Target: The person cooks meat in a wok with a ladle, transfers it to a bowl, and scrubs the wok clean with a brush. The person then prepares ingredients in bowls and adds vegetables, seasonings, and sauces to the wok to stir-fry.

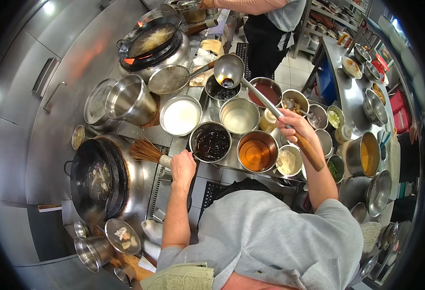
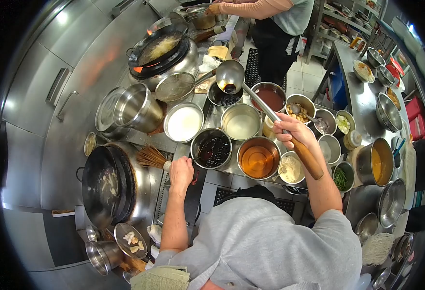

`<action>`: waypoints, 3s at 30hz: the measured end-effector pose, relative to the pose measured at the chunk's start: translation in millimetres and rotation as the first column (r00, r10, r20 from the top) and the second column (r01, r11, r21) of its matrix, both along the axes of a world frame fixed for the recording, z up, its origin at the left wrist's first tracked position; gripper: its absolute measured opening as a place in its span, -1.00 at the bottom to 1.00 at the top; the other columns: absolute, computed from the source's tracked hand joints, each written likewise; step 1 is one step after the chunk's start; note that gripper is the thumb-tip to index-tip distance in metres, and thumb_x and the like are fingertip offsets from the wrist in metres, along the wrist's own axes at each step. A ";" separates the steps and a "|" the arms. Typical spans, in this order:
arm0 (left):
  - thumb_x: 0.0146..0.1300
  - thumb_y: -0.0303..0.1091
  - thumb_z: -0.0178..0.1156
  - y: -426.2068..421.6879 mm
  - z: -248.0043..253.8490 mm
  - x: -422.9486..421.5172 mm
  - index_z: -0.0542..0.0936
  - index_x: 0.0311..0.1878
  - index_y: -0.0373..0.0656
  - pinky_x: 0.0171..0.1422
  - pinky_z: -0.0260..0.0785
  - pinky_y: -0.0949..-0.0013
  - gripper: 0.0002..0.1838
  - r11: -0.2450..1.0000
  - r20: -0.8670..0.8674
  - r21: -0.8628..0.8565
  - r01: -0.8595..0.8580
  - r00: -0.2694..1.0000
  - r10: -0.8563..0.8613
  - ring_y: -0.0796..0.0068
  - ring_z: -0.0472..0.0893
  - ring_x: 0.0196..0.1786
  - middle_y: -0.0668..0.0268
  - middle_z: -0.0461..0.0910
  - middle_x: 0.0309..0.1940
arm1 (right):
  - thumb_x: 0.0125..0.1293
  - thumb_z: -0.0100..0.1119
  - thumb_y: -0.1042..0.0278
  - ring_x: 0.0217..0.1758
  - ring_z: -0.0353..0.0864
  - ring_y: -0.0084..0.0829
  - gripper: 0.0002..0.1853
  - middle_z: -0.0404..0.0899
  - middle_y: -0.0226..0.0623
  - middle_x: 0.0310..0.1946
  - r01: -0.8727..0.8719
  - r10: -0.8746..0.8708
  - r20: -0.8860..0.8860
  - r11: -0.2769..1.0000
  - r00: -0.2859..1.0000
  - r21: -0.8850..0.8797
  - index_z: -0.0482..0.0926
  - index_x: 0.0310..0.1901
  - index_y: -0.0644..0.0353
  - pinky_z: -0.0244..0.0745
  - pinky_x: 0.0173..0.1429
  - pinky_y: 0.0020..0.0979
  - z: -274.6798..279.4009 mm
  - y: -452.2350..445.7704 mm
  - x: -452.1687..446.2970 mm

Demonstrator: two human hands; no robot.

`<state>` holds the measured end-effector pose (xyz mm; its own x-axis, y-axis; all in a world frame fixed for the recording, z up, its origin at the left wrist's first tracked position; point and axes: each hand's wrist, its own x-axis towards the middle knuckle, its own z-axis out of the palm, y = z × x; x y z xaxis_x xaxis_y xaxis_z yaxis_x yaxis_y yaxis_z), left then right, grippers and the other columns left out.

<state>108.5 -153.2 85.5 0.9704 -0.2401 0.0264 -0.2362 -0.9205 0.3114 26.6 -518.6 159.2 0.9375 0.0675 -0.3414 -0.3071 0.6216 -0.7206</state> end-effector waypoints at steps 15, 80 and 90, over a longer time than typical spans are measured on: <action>0.32 -0.31 0.07 5.8 -36.2 20.0 0.61 -0.42 -0.35 -0.15 0.45 -0.06 -0.70 0.969 -0.037 -0.166 0.181 0.981 -0.190 -0.21 0.61 -0.28 -0.17 0.60 -0.43 | 0.49 -0.15 0.44 -0.65 0.23 -0.78 -0.76 0.21 -0.39 -0.39 0.004 -0.050 0.046 0.726 0.998 0.688 0.24 0.12 0.30 0.25 -0.78 -0.72 8.1 66.1 -47.3; 0.39 -0.42 0.06 16.8 -41.9 -63.6 0.54 -0.25 -0.26 -0.36 0.33 0.00 -0.86 0.967 0.520 -0.222 0.128 0.854 0.007 -0.13 0.54 -0.42 -0.01 0.57 -0.46 | 0.37 -0.05 0.56 -0.70 0.17 -0.80 -0.52 0.20 -0.47 -0.49 -0.191 0.233 -0.069 0.908 0.970 0.372 0.22 0.31 0.18 0.12 -0.81 -0.71 0.7 29.6 -112.6; 0.37 -0.18 0.07 -23.2 -38.7 -52.8 0.47 0.02 -0.30 -0.05 0.41 -0.03 -0.65 0.989 0.102 -0.145 -0.030 0.994 0.045 -0.13 0.56 -0.12 -0.10 0.59 -0.24 | 0.43 0.05 0.37 -0.69 0.17 -0.80 -0.50 0.18 -0.50 -0.46 -0.258 0.275 0.030 0.853 0.961 0.453 0.17 0.34 0.17 0.14 -0.80 -0.72 -5.1 37.6 -95.1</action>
<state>55.7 -176.3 46.9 0.9688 -0.1898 0.1595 -0.2403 -0.8771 0.4160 -68.5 -480.9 154.1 0.8498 0.4665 -0.2456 -0.5269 0.7654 -0.3694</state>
